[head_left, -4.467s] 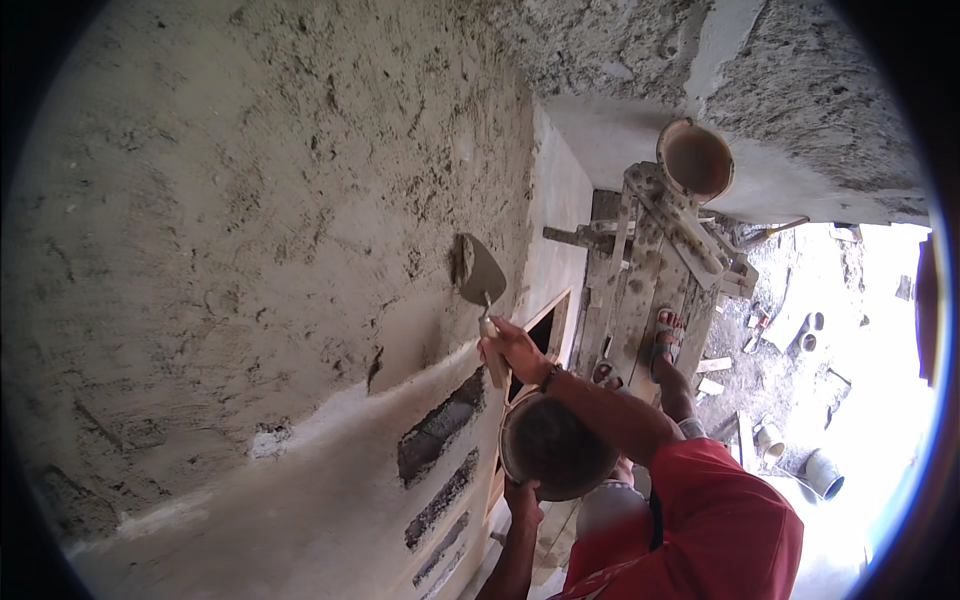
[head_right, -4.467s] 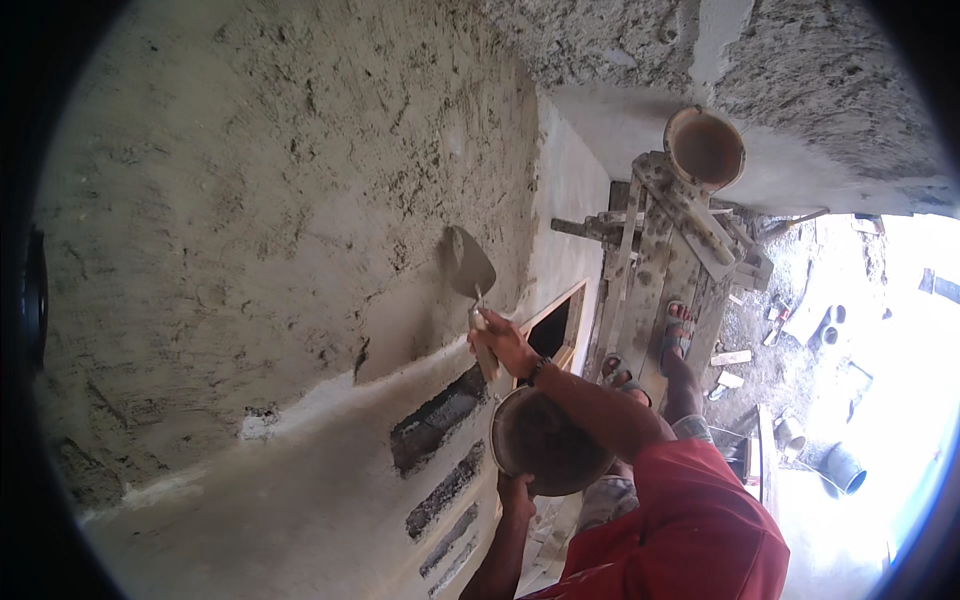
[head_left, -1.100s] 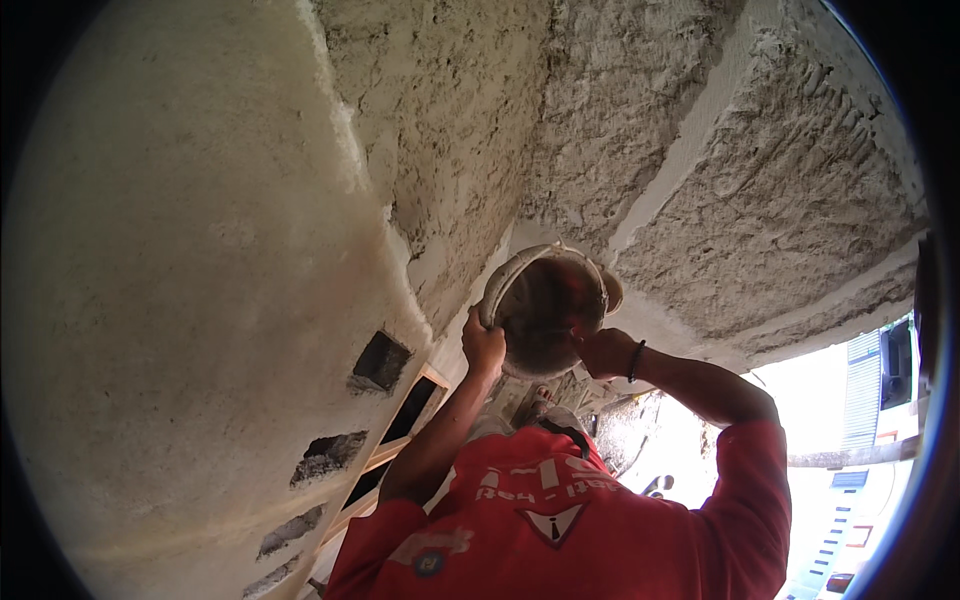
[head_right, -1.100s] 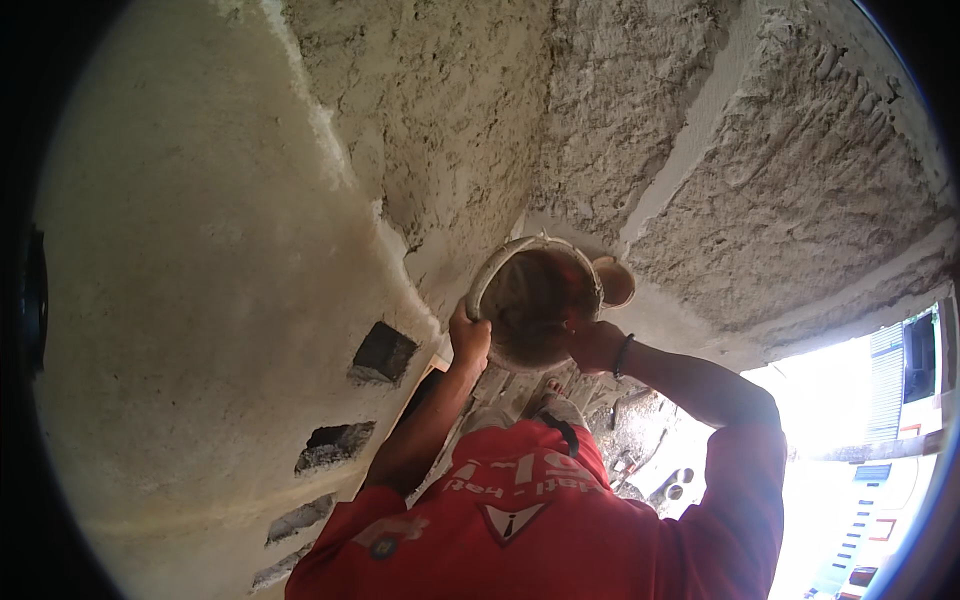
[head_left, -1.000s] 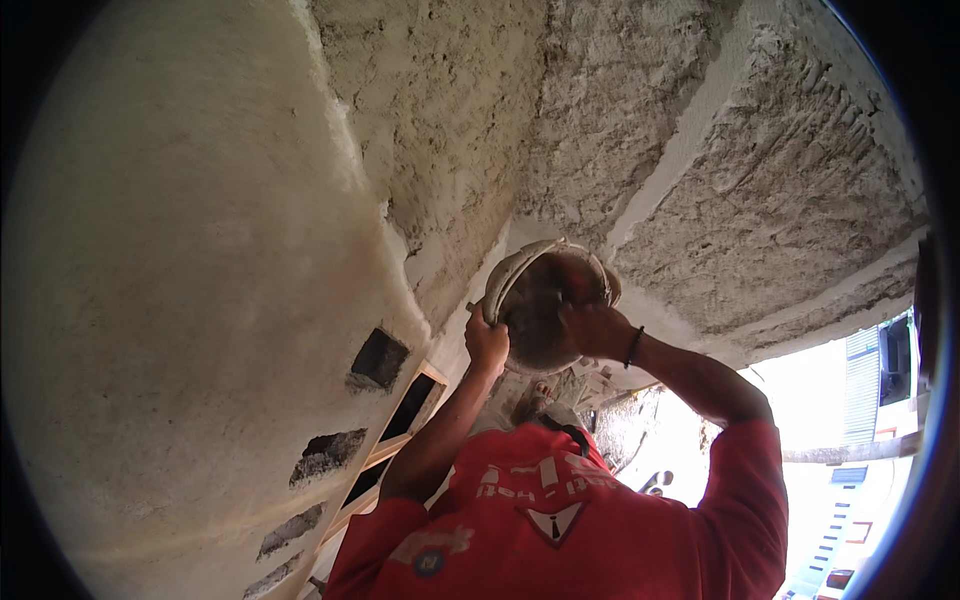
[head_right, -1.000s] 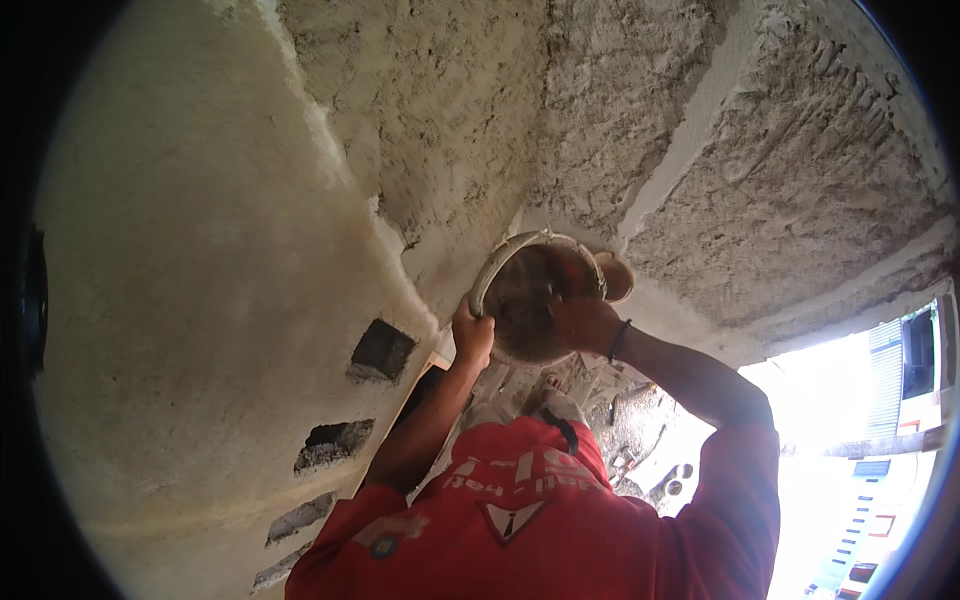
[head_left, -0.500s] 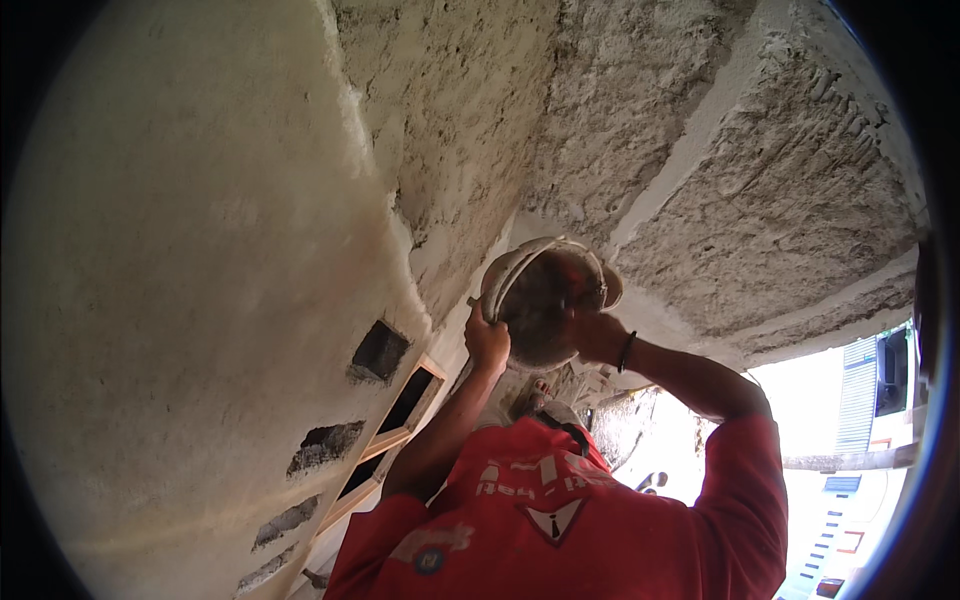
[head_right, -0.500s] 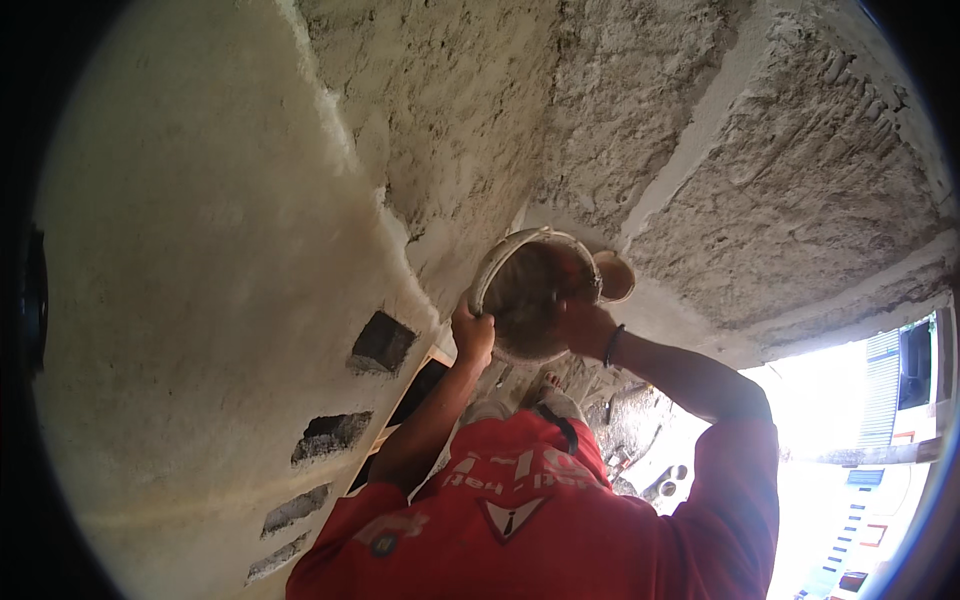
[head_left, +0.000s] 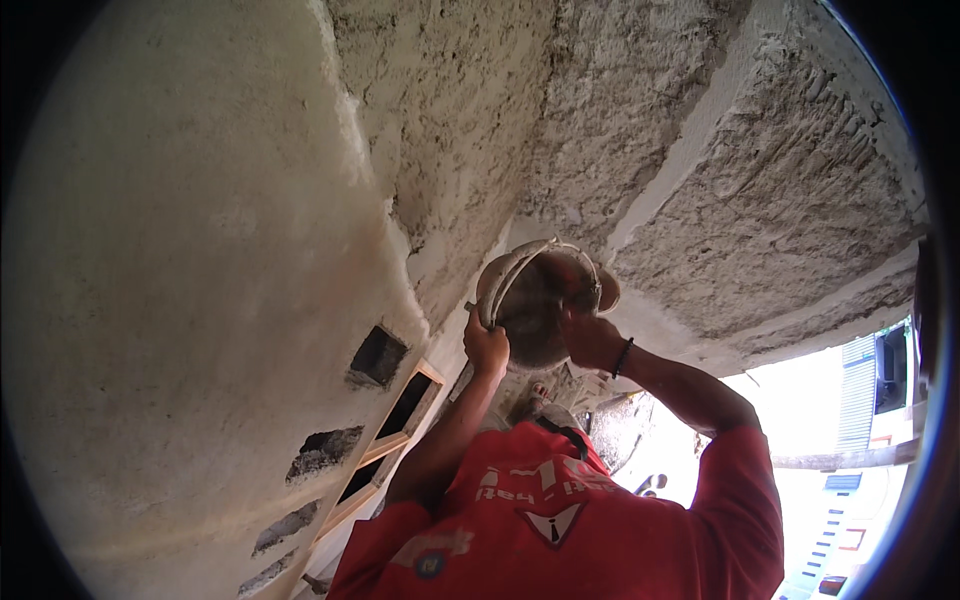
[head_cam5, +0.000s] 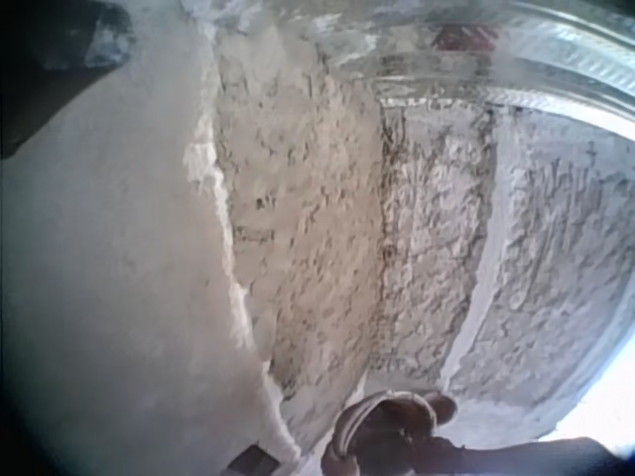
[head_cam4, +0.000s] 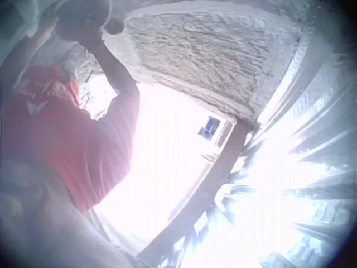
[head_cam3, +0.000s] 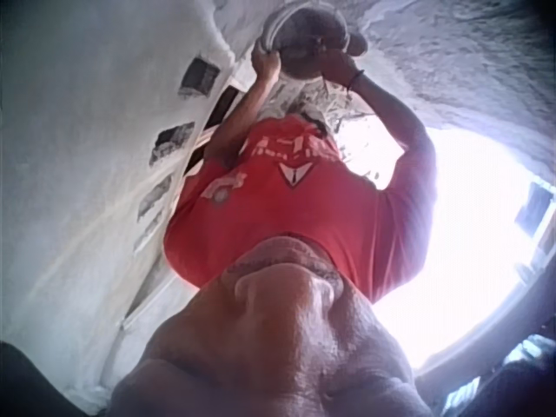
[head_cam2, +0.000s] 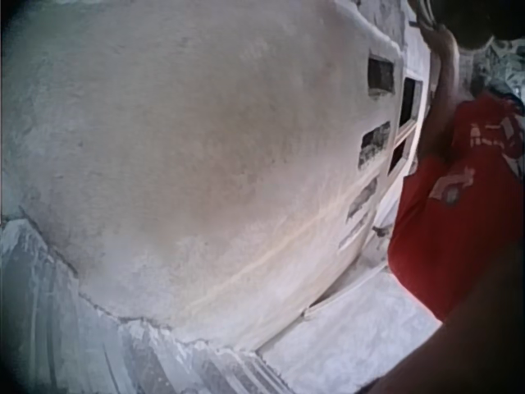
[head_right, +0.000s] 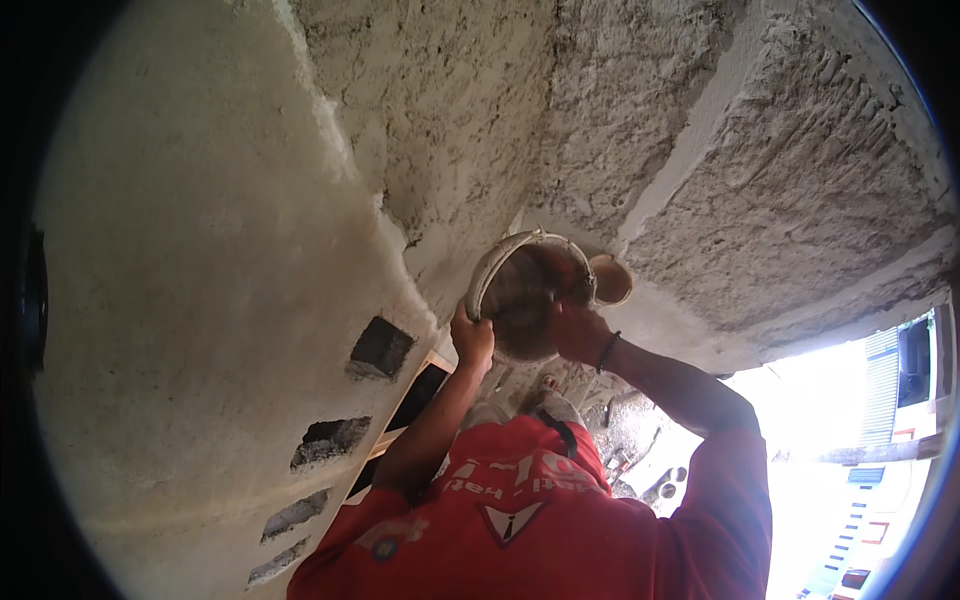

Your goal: The person applies plaster to a rough wall using a trowel, taking the material from a bucket held in the other hand.

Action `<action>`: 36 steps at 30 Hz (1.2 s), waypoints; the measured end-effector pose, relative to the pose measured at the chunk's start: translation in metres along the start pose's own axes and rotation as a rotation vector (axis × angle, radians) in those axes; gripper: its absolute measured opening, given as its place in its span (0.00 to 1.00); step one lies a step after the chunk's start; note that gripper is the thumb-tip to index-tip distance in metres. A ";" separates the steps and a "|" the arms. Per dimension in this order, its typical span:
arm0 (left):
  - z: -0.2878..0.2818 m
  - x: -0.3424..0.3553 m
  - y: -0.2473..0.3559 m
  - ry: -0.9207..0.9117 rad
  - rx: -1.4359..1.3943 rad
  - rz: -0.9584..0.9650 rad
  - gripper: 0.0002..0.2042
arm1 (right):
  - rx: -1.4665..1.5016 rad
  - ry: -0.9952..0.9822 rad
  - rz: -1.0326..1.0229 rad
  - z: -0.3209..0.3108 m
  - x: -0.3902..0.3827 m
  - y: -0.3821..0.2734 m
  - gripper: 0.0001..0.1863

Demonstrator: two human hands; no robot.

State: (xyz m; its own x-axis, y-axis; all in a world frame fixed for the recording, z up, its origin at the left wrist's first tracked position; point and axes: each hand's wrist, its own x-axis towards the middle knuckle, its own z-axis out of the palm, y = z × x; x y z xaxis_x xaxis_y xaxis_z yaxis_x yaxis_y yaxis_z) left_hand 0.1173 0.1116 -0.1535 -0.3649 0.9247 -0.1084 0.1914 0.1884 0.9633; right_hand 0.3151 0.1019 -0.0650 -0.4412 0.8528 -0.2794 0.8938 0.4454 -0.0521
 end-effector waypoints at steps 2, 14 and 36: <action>0.008 -0.009 0.012 -0.017 0.019 0.006 0.28 | -0.040 0.056 0.080 0.009 0.011 0.015 0.25; 0.015 -0.013 0.021 0.017 0.123 0.052 0.25 | -0.093 0.149 0.143 0.011 0.028 0.013 0.19; -0.002 -0.014 0.072 -0.071 0.133 0.255 0.29 | 1.368 -0.547 0.188 0.018 0.015 0.086 0.30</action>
State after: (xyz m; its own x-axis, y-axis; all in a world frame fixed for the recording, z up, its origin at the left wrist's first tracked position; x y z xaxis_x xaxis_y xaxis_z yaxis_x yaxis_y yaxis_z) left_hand 0.1345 0.1113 -0.0822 -0.2258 0.9678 0.1111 0.3877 -0.0153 0.9216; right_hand 0.3873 0.1479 -0.0910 -0.5064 0.5233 -0.6853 0.4496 -0.5180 -0.7278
